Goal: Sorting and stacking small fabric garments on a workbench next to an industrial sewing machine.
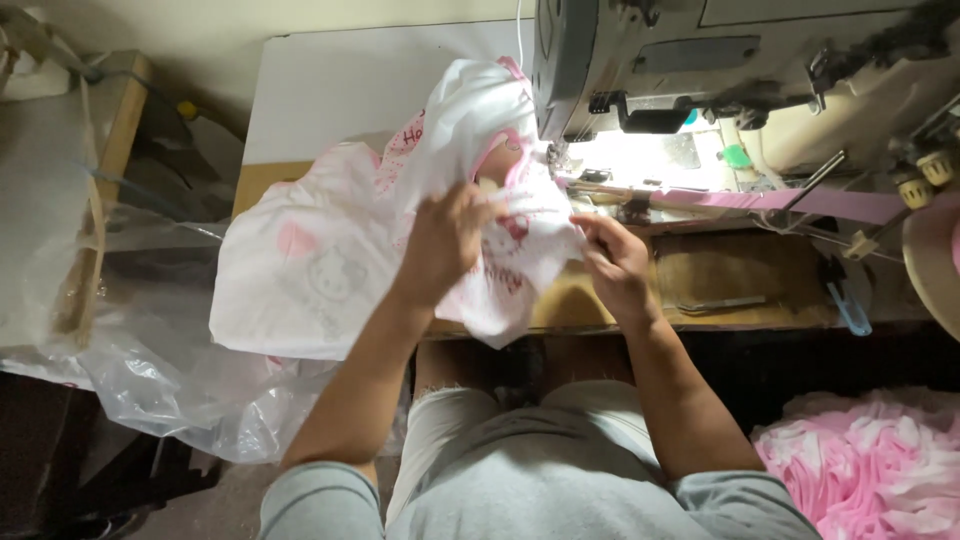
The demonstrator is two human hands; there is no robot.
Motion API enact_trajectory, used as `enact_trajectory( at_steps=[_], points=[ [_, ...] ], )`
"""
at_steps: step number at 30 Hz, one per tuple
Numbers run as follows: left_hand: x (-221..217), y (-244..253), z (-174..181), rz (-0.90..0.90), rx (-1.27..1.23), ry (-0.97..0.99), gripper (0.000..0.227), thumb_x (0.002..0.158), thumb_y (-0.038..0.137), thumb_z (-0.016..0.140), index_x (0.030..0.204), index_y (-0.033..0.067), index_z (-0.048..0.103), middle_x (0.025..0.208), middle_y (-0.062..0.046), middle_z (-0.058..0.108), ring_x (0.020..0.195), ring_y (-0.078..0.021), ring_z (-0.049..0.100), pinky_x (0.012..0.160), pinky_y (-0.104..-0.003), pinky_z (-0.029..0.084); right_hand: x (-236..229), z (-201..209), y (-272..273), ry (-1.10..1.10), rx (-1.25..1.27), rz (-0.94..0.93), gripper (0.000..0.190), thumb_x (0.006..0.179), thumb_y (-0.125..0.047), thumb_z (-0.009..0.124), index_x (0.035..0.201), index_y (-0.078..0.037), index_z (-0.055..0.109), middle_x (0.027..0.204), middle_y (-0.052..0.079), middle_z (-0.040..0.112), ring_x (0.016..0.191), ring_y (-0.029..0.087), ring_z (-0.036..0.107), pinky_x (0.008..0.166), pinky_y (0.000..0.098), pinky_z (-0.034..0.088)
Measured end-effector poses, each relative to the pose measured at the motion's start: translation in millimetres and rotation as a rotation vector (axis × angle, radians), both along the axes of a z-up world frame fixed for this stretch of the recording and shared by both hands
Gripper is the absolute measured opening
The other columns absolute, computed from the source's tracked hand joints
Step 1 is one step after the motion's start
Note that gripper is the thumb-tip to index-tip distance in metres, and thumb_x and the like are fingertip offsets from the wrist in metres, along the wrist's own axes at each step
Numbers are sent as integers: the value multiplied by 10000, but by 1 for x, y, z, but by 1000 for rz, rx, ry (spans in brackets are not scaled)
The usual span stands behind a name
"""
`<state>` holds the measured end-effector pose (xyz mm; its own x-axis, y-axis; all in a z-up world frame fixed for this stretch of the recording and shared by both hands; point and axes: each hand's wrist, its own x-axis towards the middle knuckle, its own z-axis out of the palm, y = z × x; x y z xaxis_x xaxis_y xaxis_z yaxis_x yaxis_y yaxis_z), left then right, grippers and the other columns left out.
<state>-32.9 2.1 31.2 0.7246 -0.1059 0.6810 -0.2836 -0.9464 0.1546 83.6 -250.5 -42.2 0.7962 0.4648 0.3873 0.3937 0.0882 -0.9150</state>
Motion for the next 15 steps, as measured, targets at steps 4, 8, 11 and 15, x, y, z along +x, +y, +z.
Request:
enact_trajectory(
  at_steps=[4,8,11,15],
  points=[
    [58,34,-4,71,58,-25,357,946,67,484,1080,295,723,913,-9,546,678,-206,618,634,-376,476,-4,46,22,-450,-211,-180,397,866,109,565,1128,-98,779,978,147,767,928,358,741,794,417,577],
    [103,66,-7,110,192,-94,217,931,119,538,980,270,687,985,-19,561,759,-251,672,649,-420,501,-3,64,28,-750,-562,-332,221,930,-134,620,1105,-177,748,829,97,753,786,303,752,676,436,591],
    [109,84,-17,194,207,62,318,921,145,591,1204,291,578,1266,-110,500,972,-373,640,763,-522,512,-17,83,38,-827,-635,-284,192,935,-153,622,1092,-128,729,871,116,744,815,349,726,654,464,570],
    [38,76,42,217,-384,393,638,829,79,525,1451,214,553,1583,-195,337,1452,-402,381,1078,-488,469,-45,124,76,-1074,-392,26,227,900,-112,668,1123,-107,710,1056,39,638,944,336,563,857,450,463]
  ],
)
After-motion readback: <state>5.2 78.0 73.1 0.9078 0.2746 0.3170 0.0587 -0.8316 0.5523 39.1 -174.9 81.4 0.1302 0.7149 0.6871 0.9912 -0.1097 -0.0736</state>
